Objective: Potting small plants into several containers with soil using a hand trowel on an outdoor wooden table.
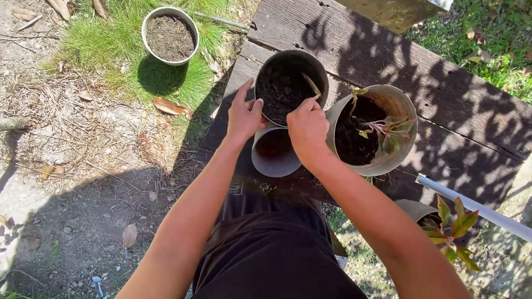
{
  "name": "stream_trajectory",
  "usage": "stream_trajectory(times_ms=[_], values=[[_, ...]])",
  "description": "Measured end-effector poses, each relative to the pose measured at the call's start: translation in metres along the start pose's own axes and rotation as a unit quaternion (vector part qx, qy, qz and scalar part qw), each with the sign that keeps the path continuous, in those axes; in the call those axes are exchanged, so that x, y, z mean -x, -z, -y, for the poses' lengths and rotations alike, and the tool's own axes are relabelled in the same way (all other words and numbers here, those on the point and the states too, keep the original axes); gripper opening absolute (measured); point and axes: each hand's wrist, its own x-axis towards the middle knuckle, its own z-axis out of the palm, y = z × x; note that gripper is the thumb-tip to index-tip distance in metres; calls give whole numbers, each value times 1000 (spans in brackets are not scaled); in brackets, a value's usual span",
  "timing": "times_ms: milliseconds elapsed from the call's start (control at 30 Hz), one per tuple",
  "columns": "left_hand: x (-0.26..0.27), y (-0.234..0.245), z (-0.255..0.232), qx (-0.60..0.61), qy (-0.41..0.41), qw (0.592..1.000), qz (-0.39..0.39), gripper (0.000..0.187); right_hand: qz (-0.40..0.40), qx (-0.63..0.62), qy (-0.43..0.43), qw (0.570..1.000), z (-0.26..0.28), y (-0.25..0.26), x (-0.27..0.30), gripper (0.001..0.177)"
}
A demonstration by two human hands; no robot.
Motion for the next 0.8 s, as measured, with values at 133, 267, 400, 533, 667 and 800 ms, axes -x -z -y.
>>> stream_trajectory(times_ms=[133,267,400,533,667,800], values=[[-13,-1,22,86,10,996,26,63,55,-146,-28,987,1,-5,-9,41],[-21,1,27,142,17,987,68,64,275,-299,-68,911,-31,5,-23,23],[-22,2,22,138,30,987,83,66,176,-433,-144,872,-50,-40,-18,32],[-26,7,23,136,33,985,101,66,338,-532,-220,745,-73,21,-21,32],[-26,15,20,143,39,982,119,66,352,-515,-214,752,-91,36,-21,31],[-25,15,17,119,45,985,121,67,335,-544,-193,745,-114,35,-14,29]])
